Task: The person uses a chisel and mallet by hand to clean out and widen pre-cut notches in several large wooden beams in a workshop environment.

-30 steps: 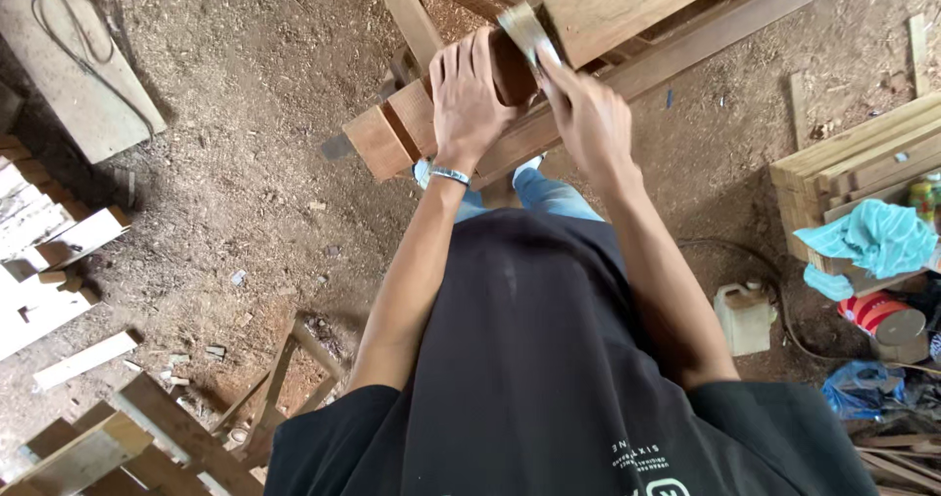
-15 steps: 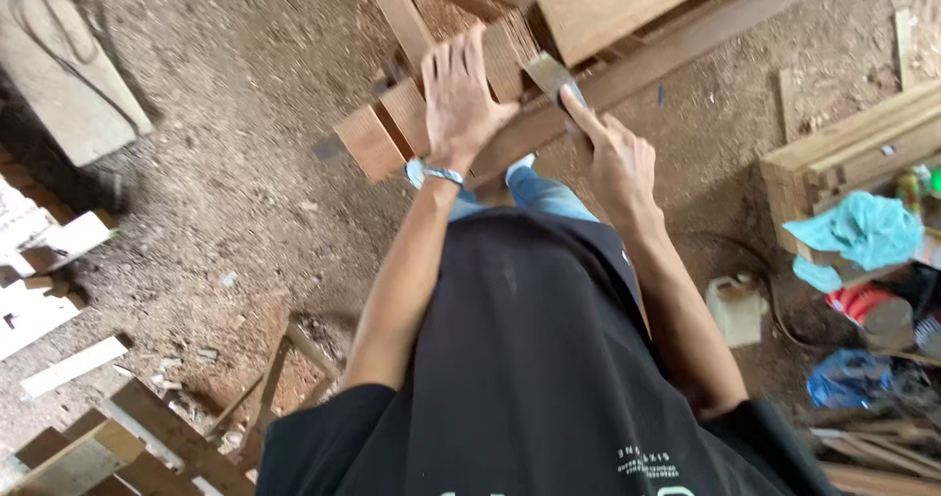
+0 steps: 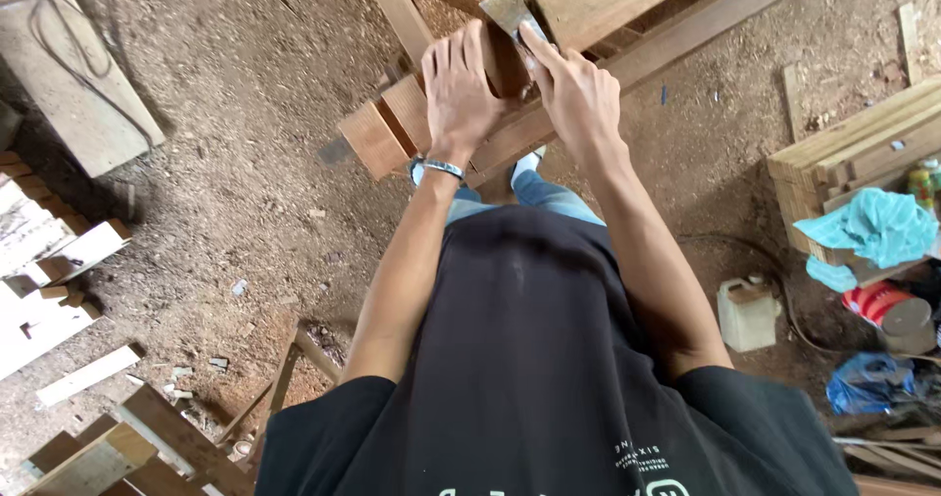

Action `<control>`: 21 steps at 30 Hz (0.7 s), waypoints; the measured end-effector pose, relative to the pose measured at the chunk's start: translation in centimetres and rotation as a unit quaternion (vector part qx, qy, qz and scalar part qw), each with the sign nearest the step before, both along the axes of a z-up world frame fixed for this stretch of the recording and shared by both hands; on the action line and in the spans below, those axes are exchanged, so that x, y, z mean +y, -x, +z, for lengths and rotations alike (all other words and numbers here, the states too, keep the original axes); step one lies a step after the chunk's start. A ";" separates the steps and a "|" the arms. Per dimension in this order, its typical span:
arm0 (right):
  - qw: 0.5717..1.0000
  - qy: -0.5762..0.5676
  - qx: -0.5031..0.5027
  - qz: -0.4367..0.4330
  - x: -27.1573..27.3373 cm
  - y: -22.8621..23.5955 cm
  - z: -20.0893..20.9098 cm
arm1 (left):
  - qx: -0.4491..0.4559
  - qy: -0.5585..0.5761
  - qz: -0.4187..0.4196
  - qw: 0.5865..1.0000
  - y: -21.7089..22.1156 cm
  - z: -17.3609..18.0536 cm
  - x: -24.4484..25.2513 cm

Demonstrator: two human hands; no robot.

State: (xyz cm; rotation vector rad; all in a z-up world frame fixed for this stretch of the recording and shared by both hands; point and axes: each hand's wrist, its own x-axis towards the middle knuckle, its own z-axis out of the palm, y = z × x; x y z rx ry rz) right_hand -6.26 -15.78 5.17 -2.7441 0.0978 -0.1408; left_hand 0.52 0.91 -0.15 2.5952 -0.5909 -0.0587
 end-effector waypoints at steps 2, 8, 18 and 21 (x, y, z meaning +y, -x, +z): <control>1.000 -0.002 0.013 0.001 0.1 0.1 1.0 | 0.008 -0.024 -0.003 1.000 0.0 0.1 -0.4; 0.996 -0.050 0.078 -0.016 -1.1 5.9 3.1 | 0.020 0.016 0.011 1.000 0.2 0.1 -0.7; 0.999 -0.004 0.022 -0.026 -1.7 7.7 2.2 | 0.007 0.010 0.002 1.000 0.3 -0.1 -0.4; 0.996 -0.002 0.084 -0.042 -2.0 7.9 2.0 | 0.018 -0.010 0.004 1.000 0.3 -0.4 -0.4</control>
